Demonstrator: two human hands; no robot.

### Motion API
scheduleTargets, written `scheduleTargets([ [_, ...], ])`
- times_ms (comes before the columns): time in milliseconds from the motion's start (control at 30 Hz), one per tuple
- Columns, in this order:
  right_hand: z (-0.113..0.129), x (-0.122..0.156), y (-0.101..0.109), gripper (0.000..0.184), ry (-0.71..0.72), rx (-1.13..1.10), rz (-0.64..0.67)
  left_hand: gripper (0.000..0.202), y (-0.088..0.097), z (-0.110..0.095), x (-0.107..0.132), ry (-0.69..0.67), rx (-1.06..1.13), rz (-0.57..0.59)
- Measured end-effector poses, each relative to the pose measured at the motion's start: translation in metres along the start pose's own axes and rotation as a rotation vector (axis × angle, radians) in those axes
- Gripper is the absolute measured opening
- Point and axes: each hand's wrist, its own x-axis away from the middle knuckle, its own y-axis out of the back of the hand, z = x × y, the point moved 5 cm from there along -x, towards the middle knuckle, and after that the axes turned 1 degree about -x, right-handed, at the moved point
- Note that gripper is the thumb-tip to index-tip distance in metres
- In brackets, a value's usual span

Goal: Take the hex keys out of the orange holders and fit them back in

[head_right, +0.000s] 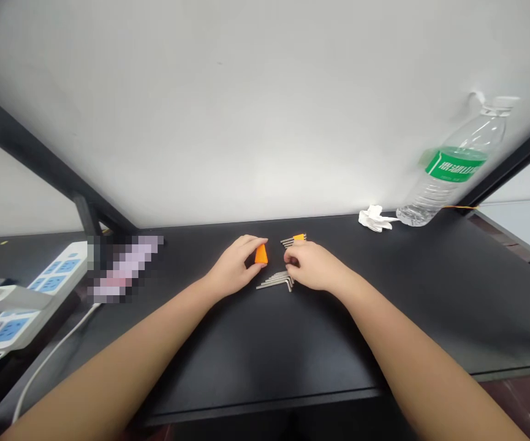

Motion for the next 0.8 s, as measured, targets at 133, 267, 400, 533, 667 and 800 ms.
scheduleTargets([
  [133, 0.009, 0.007, -0.009, 0.01, 0.111, 0.01, 0.204, 0.047, -0.001, 0.008, 0.0, 0.066, 0.039, -0.018],
  [267, 0.023, 0.011, -0.021, 0.012, 0.124, 0.115, 0.244, 0.047, -0.001, 0.007, 0.0, 0.079, 0.065, -0.011],
  [400, 0.03, 0.011, -0.021, 0.012, 0.138, 0.198, 0.196, 0.048, 0.0, 0.008, 0.0, 0.096, 0.065, -0.022],
  [533, 0.018, 0.007, 0.001, 0.012, 0.061, 0.045, 0.053, 0.049, 0.001, 0.012, 0.0, 0.147, 0.034, -0.043],
  [667, 0.004, 0.002, 0.021, 0.012, 0.024, -0.117, -0.15, 0.049, 0.002, 0.014, 0.002, 0.175, 0.074, -0.092],
  [800, 0.0, 0.001, 0.021, 0.015, -0.002, -0.187, -0.183, 0.051, 0.007, 0.012, 0.003, 0.159, 0.106, -0.166],
])
